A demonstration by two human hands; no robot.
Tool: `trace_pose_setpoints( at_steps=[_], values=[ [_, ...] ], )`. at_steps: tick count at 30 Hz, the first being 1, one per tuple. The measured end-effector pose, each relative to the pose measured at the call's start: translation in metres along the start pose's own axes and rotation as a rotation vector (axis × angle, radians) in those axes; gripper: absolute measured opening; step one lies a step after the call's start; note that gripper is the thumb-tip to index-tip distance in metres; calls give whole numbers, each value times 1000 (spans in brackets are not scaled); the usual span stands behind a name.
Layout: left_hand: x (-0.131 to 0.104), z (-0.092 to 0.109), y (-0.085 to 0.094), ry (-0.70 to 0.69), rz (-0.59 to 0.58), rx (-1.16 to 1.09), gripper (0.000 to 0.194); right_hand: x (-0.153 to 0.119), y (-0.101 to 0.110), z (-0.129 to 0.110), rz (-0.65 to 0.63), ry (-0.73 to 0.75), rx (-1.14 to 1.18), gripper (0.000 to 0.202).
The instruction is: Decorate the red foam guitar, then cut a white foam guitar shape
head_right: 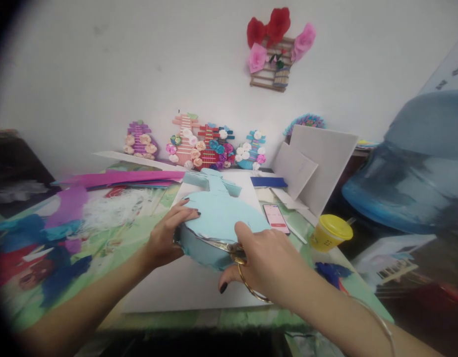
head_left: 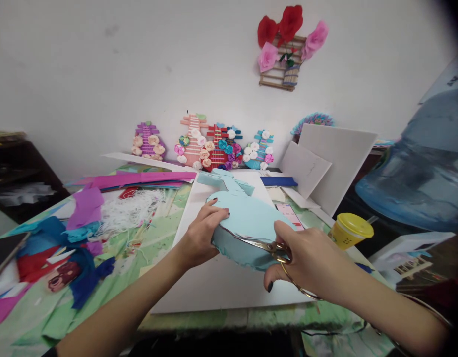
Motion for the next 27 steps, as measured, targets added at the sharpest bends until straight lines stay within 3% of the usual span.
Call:
trace_pose_setpoints(
  at_steps=[7, 13, 27],
  values=[
    [4, 7, -2, -15, -40, 47, 65, -5, 2, -5, 94, 85, -191, 60],
    [8, 14, -8, -18, -49, 59, 60, -7, 3, -4, 18, 27, -171, 65],
    [10, 25, -22, -34, 20, 65, 63, -9, 13, -8, 14, 31, -337, 62]
  ],
)
Point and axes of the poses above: each hand's wrist, its own x-axis towards the middle knuckle, its own y-axis out of the back of the hand, z = x × y, the point moved 8 cm from there along x, towards the middle knuckle, and after that the axes turned 7 degrees about z, right-handed, at the moved point
